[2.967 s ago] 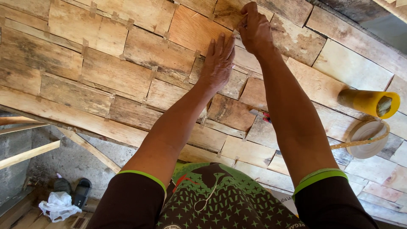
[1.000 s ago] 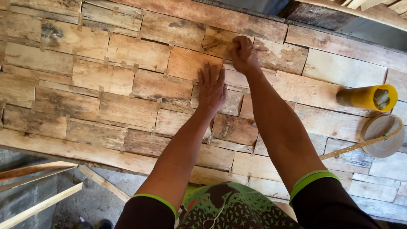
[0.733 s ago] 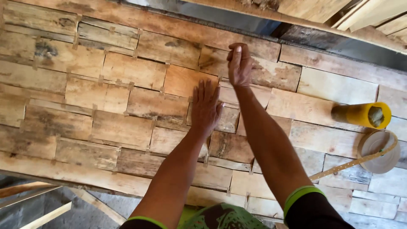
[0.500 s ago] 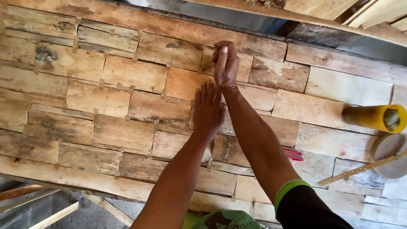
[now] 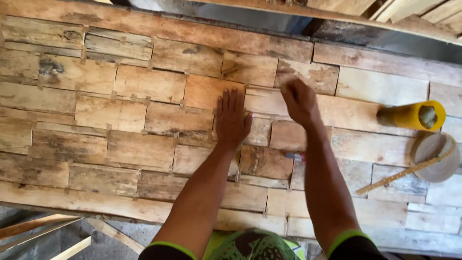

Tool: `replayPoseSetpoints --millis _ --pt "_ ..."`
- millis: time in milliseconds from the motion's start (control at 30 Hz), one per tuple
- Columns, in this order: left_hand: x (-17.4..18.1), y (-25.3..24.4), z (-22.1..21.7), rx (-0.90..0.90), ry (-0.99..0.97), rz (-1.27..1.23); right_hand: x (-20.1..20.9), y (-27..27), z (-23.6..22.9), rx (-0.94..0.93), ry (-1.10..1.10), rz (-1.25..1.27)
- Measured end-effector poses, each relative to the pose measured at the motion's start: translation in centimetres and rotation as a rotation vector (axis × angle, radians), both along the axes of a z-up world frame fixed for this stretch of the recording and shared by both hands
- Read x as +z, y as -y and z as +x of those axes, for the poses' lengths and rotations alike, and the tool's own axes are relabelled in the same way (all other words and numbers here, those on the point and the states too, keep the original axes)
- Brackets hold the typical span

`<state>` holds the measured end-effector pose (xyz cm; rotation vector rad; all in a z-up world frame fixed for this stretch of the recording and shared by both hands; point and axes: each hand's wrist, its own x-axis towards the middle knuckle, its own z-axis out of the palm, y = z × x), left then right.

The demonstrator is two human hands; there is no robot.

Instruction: Repairing or decorative patching of a wood block surface using wood slivers, adhesive tape, and a utility knife.

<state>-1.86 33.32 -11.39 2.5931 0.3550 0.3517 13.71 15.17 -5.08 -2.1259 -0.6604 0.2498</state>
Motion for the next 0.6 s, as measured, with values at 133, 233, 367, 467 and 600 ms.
replayPoseSetpoints --millis 133,233,367,467,600 --pt "-0.7 0.0 0.0 0.014 0.087 0.001 3.0 10.2 -7.6 0.019 0.248 -0.33" --pt "-0.8 -0.1 -0.4 0.042 0.067 -0.024 3.6 15.1 -11.8 -0.007 0.183 -0.545" --pt "-1.8 -0.4 0.4 0.1 0.073 -0.088 3.4 16.8 -14.7 -0.06 0.071 -0.582" --pt "-0.7 -0.1 1.1 0.133 -0.01 -0.081 2.2 17.2 -15.5 -0.085 0.116 -0.551" --pt "0.7 -1.0 1.6 0.117 -0.144 -0.064 0.5 16.9 -14.9 -0.066 0.185 -0.585"
